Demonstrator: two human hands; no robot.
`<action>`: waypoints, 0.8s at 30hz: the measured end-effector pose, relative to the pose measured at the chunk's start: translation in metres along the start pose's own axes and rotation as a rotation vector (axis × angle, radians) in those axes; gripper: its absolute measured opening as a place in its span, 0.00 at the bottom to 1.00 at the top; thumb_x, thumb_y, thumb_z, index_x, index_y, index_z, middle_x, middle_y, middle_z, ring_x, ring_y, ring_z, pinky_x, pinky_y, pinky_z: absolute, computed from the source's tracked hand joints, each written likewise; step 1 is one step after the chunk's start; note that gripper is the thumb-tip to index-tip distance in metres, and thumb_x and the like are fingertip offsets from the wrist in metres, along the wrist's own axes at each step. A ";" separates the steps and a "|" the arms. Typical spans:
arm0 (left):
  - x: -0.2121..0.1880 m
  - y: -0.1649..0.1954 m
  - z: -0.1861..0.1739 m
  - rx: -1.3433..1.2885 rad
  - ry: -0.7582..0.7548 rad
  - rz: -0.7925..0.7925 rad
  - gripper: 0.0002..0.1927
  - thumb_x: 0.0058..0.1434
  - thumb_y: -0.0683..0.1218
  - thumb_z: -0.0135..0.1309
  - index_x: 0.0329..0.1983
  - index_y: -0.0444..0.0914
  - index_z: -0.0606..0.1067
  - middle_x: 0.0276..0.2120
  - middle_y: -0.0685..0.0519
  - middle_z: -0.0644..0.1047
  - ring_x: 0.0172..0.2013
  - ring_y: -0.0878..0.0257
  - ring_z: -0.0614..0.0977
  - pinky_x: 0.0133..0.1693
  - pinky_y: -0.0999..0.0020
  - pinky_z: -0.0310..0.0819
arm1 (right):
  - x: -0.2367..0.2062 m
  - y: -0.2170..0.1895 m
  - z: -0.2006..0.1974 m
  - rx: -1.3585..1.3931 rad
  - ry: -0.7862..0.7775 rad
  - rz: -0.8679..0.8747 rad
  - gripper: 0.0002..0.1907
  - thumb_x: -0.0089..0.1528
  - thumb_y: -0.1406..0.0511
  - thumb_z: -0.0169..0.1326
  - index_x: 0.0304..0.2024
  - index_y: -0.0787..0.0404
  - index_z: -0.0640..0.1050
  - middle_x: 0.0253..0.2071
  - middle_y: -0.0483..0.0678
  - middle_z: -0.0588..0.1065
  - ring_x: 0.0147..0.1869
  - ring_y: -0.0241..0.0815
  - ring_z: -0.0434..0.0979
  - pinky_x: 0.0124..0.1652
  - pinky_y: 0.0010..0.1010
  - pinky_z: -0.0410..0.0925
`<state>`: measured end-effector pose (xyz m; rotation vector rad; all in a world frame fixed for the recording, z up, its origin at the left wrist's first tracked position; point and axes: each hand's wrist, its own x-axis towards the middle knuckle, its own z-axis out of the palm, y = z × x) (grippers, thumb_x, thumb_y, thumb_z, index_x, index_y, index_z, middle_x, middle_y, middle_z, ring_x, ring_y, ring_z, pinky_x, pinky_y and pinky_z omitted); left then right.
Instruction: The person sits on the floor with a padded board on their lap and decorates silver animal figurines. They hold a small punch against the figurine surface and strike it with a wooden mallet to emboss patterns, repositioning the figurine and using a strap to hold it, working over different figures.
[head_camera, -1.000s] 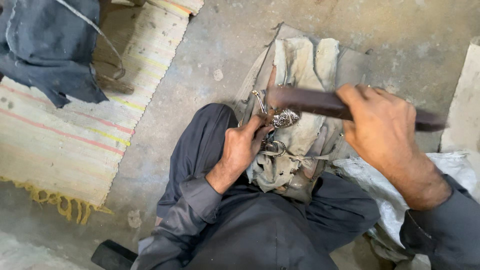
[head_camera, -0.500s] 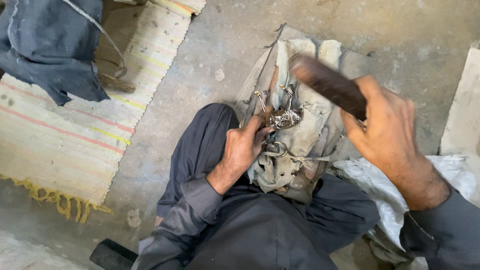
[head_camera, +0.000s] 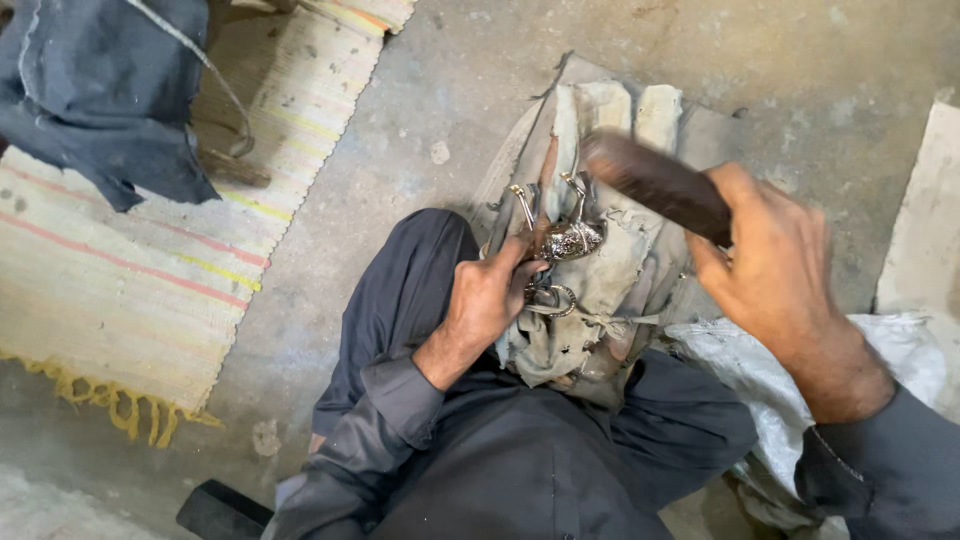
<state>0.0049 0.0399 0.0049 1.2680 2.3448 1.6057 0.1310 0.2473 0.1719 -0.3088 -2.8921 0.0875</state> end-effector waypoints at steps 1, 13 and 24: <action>-0.001 0.000 0.000 -0.001 0.004 0.004 0.16 0.62 0.41 0.64 0.51 0.37 0.74 0.29 0.41 0.80 0.31 0.46 0.84 0.28 0.56 0.75 | -0.002 0.002 0.002 -0.083 -0.046 -0.019 0.20 0.51 0.71 0.61 0.46 0.57 0.76 0.37 0.51 0.77 0.44 0.57 0.79 0.41 0.47 0.69; 0.000 -0.048 -0.031 -0.802 0.068 -0.557 0.16 0.66 0.39 0.59 0.55 0.32 0.70 0.32 0.50 0.83 0.34 0.66 0.85 0.35 0.72 0.81 | -0.110 0.049 0.114 1.247 -0.043 0.675 0.20 0.67 0.55 0.55 0.54 0.61 0.74 0.35 0.44 0.76 0.38 0.34 0.76 0.41 0.27 0.70; 0.001 -0.027 0.048 -0.838 -0.011 -0.252 0.16 0.66 0.37 0.61 0.54 0.31 0.72 0.31 0.54 0.80 0.34 0.75 0.80 0.35 0.79 0.73 | -0.201 -0.028 0.199 1.431 -0.142 1.413 0.12 0.61 0.61 0.60 0.39 0.62 0.75 0.26 0.44 0.72 0.27 0.35 0.71 0.30 0.29 0.66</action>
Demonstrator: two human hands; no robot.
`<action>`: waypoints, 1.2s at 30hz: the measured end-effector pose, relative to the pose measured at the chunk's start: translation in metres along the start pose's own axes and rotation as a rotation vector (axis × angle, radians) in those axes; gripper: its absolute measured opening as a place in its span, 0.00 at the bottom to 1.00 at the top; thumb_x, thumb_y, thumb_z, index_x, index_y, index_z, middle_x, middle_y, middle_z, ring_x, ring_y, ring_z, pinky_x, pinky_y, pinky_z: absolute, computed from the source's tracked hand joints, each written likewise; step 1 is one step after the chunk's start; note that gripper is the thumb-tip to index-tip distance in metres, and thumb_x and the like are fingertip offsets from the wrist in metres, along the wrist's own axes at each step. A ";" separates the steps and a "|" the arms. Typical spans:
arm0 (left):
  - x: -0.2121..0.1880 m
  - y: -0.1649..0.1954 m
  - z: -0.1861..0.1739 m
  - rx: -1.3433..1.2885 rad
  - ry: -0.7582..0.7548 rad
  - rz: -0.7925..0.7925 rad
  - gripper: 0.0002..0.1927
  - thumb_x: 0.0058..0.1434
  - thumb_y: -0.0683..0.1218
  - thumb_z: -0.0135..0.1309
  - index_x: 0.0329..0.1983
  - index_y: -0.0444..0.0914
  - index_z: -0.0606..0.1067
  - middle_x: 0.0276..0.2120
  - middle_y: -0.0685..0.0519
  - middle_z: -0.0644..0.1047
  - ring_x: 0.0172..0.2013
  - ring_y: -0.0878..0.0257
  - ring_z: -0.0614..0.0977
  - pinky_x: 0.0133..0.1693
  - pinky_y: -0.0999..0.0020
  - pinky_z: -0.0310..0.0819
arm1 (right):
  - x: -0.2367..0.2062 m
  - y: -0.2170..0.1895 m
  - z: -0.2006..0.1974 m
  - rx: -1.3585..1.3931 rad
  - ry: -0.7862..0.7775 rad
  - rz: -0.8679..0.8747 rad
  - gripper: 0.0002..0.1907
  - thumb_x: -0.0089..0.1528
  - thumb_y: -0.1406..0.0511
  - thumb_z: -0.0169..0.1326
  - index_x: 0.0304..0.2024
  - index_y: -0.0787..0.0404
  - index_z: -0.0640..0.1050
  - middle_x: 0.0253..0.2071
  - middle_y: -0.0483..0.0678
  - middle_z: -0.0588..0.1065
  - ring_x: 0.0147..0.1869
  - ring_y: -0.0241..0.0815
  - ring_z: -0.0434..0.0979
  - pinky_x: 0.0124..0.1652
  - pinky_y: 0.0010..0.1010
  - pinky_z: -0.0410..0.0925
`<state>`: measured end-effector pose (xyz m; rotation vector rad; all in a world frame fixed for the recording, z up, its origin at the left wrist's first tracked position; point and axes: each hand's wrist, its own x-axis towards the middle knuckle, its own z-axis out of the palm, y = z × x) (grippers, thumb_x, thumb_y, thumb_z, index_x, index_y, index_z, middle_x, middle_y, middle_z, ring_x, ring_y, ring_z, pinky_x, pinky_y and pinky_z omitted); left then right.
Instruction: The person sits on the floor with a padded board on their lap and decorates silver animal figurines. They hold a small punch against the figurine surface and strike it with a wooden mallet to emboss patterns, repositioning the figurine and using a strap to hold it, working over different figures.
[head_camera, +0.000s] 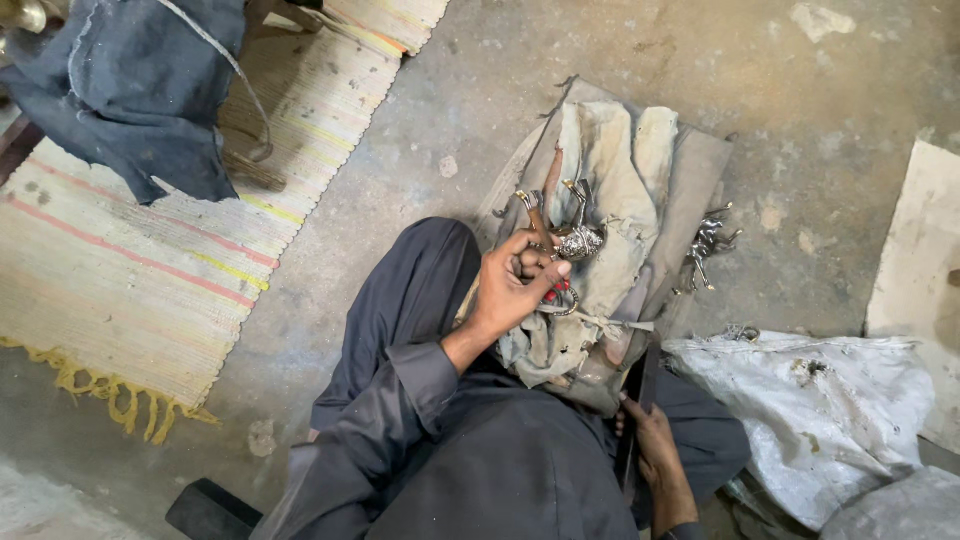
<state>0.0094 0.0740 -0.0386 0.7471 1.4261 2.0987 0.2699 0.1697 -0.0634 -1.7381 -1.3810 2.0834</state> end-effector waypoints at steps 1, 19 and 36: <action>-0.001 0.000 0.000 0.027 -0.007 0.018 0.15 0.66 0.37 0.61 0.54 0.30 0.72 0.30 0.55 0.80 0.34 0.76 0.79 0.35 0.79 0.73 | -0.002 -0.001 0.002 -0.007 -0.007 -0.028 0.11 0.62 0.62 0.59 0.40 0.62 0.75 0.26 0.44 0.72 0.27 0.35 0.71 0.30 0.29 0.66; 0.018 0.014 -0.054 -0.059 -0.050 -0.210 0.16 0.66 0.37 0.58 0.56 0.32 0.73 0.31 0.54 0.83 0.33 0.72 0.83 0.37 0.78 0.75 | 0.003 -0.008 0.014 -0.029 -0.045 -0.071 0.13 0.64 0.65 0.53 0.49 0.65 0.76 0.32 0.47 0.77 0.29 0.39 0.74 0.30 0.31 0.69; 0.089 0.065 -0.048 0.583 -0.728 0.128 0.20 0.54 0.45 0.69 0.49 0.37 0.77 0.35 0.48 0.85 0.38 0.55 0.88 0.38 0.62 0.78 | 0.002 -0.035 -0.054 -0.112 -0.042 -0.179 0.24 0.60 0.66 0.56 0.59 0.62 0.73 0.34 0.48 0.78 0.39 0.40 0.79 0.39 0.32 0.70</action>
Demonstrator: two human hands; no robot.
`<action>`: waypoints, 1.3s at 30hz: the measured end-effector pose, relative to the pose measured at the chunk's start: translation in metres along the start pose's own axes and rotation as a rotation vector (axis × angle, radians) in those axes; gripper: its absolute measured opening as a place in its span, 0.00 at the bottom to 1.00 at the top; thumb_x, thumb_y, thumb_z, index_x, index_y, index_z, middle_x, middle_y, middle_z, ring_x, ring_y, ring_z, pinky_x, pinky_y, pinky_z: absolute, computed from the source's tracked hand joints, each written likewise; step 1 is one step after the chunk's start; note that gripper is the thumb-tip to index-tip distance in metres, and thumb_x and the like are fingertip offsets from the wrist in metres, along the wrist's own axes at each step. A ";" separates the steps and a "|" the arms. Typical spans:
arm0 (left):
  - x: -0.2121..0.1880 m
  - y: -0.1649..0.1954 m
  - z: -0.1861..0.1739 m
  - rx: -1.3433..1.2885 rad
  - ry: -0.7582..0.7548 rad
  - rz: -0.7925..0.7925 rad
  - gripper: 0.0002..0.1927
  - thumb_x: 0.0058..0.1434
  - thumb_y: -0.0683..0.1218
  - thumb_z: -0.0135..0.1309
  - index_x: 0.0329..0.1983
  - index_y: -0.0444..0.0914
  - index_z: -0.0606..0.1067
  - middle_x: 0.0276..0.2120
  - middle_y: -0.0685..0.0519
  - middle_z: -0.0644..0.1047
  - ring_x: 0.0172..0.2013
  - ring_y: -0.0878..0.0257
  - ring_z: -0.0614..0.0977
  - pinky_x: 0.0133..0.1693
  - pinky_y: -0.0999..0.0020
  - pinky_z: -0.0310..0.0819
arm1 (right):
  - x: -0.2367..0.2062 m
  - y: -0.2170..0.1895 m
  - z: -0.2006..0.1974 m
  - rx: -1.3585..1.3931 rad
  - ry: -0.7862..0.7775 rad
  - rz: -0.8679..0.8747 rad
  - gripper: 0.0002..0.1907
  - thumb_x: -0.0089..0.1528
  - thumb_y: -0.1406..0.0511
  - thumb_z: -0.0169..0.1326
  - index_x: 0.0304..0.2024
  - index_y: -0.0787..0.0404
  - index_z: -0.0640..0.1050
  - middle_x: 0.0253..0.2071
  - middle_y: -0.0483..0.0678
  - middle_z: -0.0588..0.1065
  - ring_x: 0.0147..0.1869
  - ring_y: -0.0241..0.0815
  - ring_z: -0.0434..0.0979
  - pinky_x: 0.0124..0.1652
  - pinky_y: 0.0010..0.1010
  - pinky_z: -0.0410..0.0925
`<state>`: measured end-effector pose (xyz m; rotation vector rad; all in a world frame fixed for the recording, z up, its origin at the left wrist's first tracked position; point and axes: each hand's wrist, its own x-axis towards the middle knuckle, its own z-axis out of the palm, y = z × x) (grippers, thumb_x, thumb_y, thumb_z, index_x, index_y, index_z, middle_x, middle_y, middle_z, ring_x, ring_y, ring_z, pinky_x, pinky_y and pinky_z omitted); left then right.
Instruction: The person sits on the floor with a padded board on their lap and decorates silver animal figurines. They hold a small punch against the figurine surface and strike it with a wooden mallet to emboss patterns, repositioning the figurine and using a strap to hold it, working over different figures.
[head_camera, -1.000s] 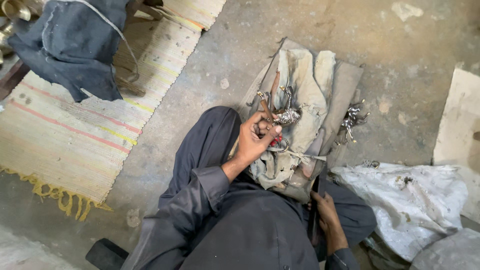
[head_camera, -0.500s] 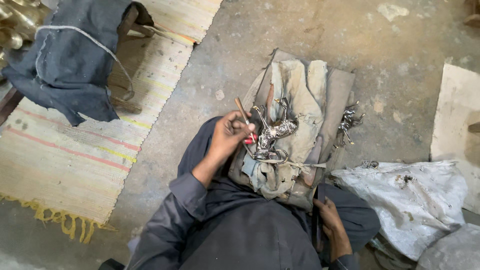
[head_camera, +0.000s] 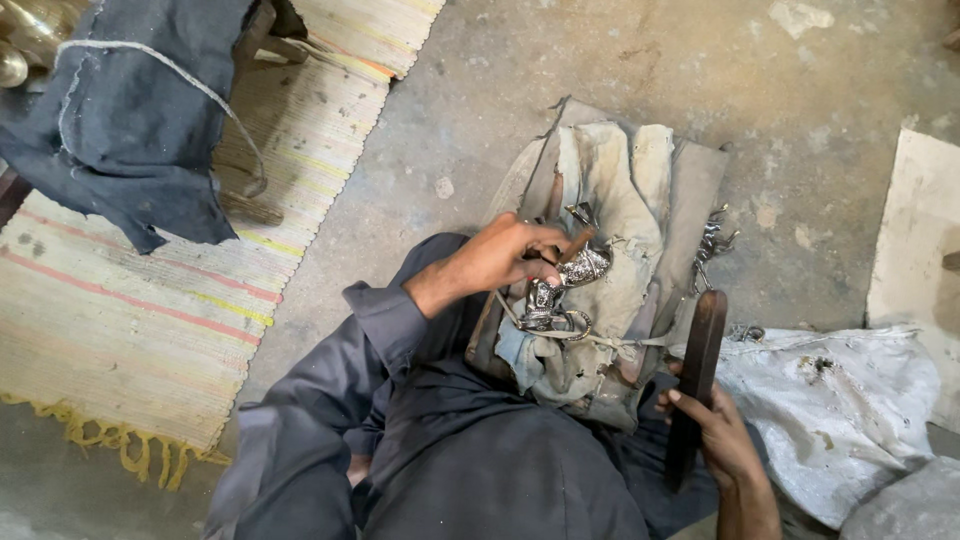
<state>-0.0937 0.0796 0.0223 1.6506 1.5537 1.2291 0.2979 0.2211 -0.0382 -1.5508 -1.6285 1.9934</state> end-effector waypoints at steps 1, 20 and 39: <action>0.001 0.002 -0.001 0.044 -0.010 0.022 0.21 0.54 0.46 0.69 0.49 0.37 0.77 0.36 0.47 0.85 0.39 0.52 0.87 0.38 0.61 0.78 | 0.002 -0.005 0.000 -0.075 0.000 -0.074 0.24 0.60 0.67 0.57 0.59 0.63 0.74 0.34 0.48 0.78 0.38 0.39 0.78 0.39 0.32 0.70; 0.014 0.008 -0.002 0.111 -0.124 0.023 0.22 0.52 0.45 0.69 0.51 0.40 0.79 0.36 0.49 0.85 0.41 0.53 0.87 0.39 0.58 0.77 | -0.024 -0.173 0.052 -1.148 0.335 -0.702 0.24 0.59 0.63 0.62 0.58 0.50 0.74 0.36 0.54 0.79 0.38 0.58 0.81 0.39 0.48 0.70; 0.008 0.015 -0.002 0.108 -0.044 0.026 0.18 0.53 0.47 0.69 0.44 0.38 0.77 0.34 0.47 0.84 0.38 0.48 0.86 0.36 0.56 0.76 | -0.013 -0.164 0.047 -0.937 0.347 -0.572 0.19 0.62 0.58 0.63 0.52 0.55 0.73 0.30 0.55 0.76 0.31 0.59 0.79 0.36 0.49 0.70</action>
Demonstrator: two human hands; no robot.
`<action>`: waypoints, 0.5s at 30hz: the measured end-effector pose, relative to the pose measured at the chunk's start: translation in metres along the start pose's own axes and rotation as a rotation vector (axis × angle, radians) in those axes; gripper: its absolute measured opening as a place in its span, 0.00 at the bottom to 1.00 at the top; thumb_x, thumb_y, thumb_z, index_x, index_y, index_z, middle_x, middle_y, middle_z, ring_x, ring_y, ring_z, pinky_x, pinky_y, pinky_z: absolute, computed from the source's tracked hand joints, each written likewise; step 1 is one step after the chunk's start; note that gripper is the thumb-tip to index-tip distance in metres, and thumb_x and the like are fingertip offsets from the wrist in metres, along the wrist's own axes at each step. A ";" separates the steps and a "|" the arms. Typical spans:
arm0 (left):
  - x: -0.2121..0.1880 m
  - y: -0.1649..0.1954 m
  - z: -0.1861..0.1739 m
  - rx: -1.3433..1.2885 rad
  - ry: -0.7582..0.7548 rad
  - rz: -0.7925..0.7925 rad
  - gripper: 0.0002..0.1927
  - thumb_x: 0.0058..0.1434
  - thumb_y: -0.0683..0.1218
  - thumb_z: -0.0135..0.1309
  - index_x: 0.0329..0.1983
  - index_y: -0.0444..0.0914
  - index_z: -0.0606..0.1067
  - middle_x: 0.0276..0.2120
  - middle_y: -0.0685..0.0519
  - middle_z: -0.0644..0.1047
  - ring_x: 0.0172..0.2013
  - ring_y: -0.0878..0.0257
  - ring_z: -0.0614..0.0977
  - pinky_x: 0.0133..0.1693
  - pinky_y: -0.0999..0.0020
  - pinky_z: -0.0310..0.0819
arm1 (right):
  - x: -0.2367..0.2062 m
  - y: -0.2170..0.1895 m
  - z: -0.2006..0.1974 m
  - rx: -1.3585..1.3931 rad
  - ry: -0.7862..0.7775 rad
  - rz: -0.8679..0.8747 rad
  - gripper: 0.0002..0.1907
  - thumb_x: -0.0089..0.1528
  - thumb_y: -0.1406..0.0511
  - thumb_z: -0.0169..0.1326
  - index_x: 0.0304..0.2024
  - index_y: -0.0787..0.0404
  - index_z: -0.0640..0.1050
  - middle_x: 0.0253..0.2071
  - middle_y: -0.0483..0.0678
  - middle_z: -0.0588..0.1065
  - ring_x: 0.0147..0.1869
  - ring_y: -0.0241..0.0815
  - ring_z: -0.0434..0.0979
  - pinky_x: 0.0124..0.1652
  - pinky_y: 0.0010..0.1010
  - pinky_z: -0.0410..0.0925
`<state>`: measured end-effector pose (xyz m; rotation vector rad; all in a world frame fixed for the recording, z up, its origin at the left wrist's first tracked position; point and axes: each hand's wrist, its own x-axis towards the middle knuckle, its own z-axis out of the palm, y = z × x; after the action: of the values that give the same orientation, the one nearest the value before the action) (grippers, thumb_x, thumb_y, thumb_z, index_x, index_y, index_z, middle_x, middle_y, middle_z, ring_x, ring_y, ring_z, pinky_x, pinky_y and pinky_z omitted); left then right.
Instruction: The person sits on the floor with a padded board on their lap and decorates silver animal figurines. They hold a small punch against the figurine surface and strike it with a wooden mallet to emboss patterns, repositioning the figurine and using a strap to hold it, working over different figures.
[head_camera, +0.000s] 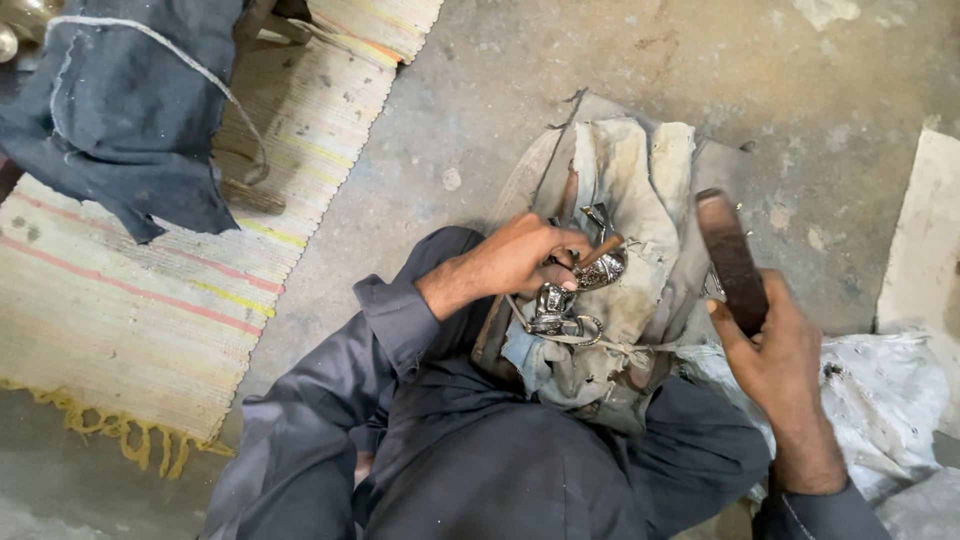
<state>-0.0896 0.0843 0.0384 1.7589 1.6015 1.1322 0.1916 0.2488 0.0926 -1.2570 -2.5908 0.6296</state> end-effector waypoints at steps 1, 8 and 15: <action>-0.001 0.001 0.000 -0.010 0.016 0.018 0.18 0.53 0.46 0.69 0.44 0.38 0.77 0.34 0.47 0.83 0.38 0.48 0.86 0.35 0.56 0.77 | 0.001 -0.001 -0.001 -0.061 0.001 -0.061 0.20 0.62 0.60 0.62 0.54 0.54 0.74 0.31 0.55 0.77 0.33 0.60 0.79 0.37 0.49 0.70; 0.003 0.001 0.004 0.038 -0.049 -0.037 0.16 0.54 0.45 0.68 0.43 0.39 0.78 0.33 0.49 0.84 0.37 0.50 0.86 0.35 0.55 0.76 | 0.007 -0.002 -0.015 -0.252 -0.118 -0.151 0.21 0.59 0.65 0.61 0.55 0.50 0.75 0.33 0.54 0.80 0.37 0.57 0.81 0.39 0.49 0.71; -0.001 -0.002 0.007 0.041 -0.022 -0.028 0.17 0.53 0.42 0.67 0.46 0.39 0.78 0.34 0.49 0.85 0.38 0.52 0.87 0.36 0.56 0.77 | 0.007 0.008 -0.001 0.311 0.043 -0.037 0.17 0.64 0.62 0.61 0.51 0.54 0.70 0.39 0.53 0.77 0.40 0.58 0.77 0.38 0.48 0.69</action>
<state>-0.0852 0.0851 0.0326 1.7637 1.6416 1.0707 0.1929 0.2590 0.0896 -1.1072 -2.3589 0.9434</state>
